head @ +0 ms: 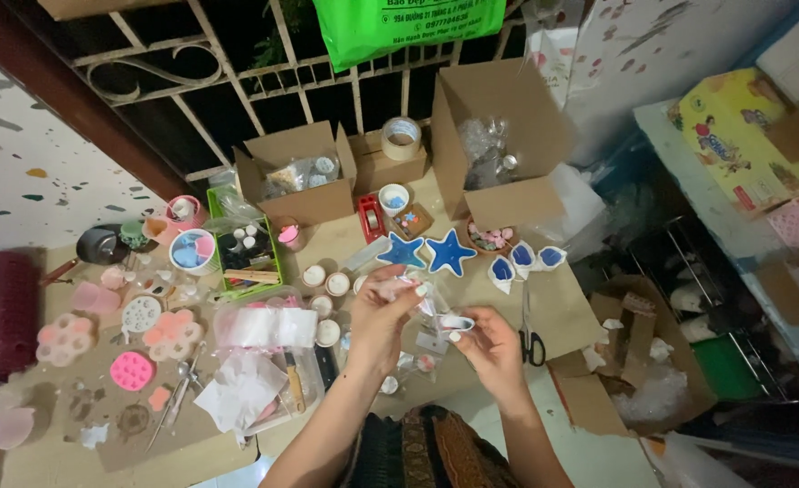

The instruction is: The person places small white round items into clear plastic bags, closes the bags, and applies white adhesive labels to the outside of the bags.

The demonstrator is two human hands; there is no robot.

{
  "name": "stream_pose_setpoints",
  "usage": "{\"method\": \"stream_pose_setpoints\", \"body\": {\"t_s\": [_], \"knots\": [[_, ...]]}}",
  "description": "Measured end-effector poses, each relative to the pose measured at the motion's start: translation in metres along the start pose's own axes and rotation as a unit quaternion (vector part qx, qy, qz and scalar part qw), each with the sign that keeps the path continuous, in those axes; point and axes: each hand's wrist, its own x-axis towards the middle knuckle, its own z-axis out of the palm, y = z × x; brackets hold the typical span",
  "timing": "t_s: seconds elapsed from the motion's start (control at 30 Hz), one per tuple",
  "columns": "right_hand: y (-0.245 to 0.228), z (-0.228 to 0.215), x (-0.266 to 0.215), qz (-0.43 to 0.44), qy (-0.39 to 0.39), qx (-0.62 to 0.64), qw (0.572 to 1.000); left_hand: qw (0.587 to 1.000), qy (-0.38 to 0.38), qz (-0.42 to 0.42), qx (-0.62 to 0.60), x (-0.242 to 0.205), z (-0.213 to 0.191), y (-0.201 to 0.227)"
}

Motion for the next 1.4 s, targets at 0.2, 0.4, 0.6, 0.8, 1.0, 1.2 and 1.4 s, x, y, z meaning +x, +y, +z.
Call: {"method": "stream_pose_setpoints", "body": {"t_s": [0.2,0.4,0.6,0.8,1.0,1.2,1.4], "knots": [[0.005,-0.001,0.005,-0.062,-0.012,-0.002,0.998,0.998,-0.035,0.048,0.006,0.003,-0.006,-0.012],[-0.016,0.013,0.001,0.041,0.025,-0.021,0.999,0.988,-0.072,0.095,0.097,0.000,-0.005,-0.008],[-0.020,0.003,0.004,0.110,0.008,-0.119,0.987,0.987,-0.092,0.098,0.082,0.004,-0.013,-0.022],[-0.029,0.010,0.010,0.104,-0.019,-0.033,0.994,0.972,-0.126,0.082,0.179,0.007,-0.022,-0.021],[-0.018,0.024,0.018,0.280,-0.005,-0.246,0.928,0.974,-0.018,-0.148,0.170,0.020,-0.067,-0.048],[0.078,-0.024,-0.016,0.305,-0.142,-0.120,0.934,0.985,0.088,-0.145,0.019,0.070,-0.201,-0.164],[0.095,-0.024,-0.021,0.357,-0.055,-0.058,0.931,0.975,0.097,-0.197,-0.022,0.056,-0.164,-0.176]]}}
